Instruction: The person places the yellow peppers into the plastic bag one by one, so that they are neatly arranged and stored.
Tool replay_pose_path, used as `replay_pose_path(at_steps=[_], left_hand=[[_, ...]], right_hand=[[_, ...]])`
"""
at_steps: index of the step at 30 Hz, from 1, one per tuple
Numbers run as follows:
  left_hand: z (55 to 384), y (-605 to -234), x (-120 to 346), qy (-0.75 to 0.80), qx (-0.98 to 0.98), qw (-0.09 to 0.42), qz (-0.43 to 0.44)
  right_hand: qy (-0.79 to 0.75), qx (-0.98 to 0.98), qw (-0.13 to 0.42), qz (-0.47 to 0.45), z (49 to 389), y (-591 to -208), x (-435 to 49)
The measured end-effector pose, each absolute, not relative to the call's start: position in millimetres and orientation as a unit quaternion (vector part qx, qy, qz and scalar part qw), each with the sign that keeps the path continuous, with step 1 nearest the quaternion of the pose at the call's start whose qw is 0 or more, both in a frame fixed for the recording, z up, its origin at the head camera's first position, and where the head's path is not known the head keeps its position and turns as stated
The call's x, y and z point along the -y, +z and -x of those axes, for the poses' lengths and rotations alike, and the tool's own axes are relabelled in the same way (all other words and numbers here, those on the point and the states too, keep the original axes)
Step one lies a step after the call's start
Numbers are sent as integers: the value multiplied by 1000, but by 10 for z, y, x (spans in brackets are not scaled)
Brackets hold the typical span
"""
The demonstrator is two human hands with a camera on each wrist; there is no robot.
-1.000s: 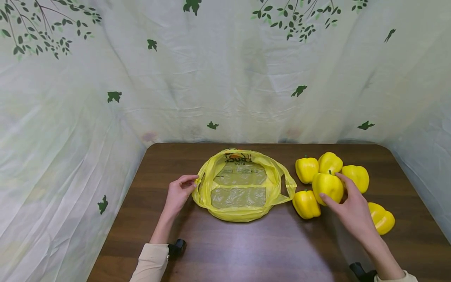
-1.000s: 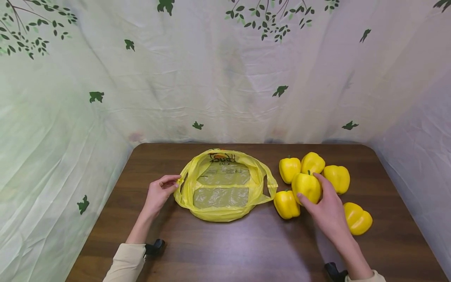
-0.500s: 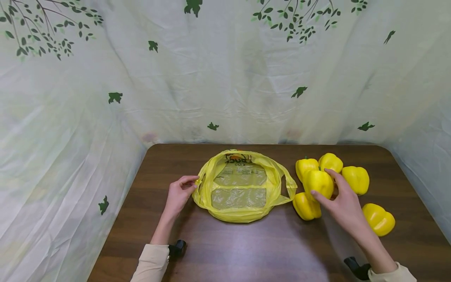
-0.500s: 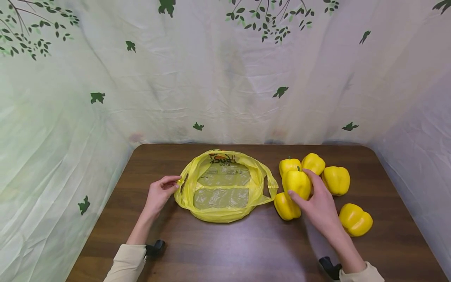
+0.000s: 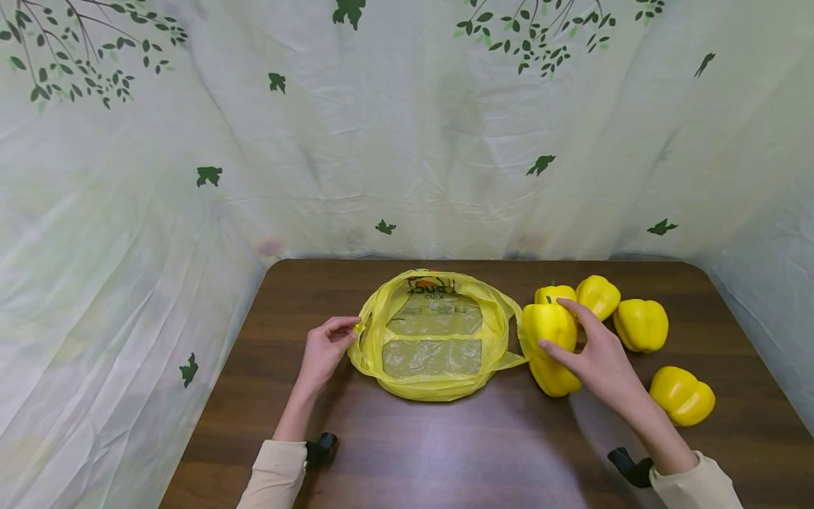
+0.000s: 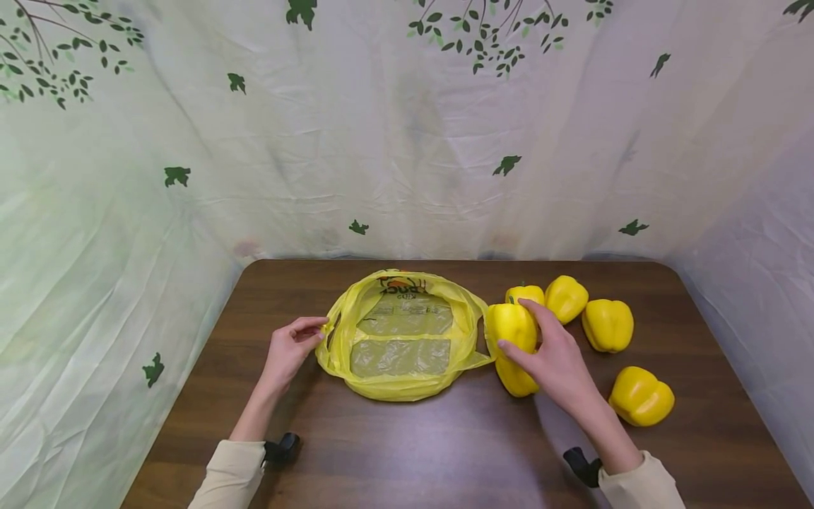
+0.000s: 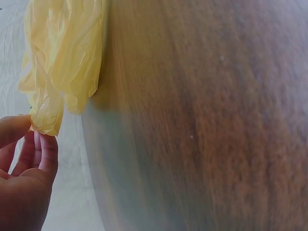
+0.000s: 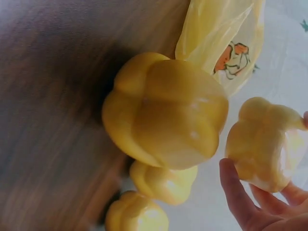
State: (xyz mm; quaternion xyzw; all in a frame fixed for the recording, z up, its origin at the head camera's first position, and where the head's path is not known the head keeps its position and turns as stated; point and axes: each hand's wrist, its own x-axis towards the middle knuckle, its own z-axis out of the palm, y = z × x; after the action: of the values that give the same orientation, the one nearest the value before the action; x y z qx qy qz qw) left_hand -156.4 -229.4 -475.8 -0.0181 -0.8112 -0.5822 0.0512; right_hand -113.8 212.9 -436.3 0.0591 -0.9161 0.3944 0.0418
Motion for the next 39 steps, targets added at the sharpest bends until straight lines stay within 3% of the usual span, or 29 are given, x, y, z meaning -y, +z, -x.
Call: replay_pose_path(at_steps=[8,39], left_hand=[[1641,-4977,2356,-579,812,68,18],[1631,-4990,2356,-583,810,66,10]], right_hand=[[392,915,24,-90,1270,-4366,-2034],[374,904,-70,-195,1650,-4336,-1635]])
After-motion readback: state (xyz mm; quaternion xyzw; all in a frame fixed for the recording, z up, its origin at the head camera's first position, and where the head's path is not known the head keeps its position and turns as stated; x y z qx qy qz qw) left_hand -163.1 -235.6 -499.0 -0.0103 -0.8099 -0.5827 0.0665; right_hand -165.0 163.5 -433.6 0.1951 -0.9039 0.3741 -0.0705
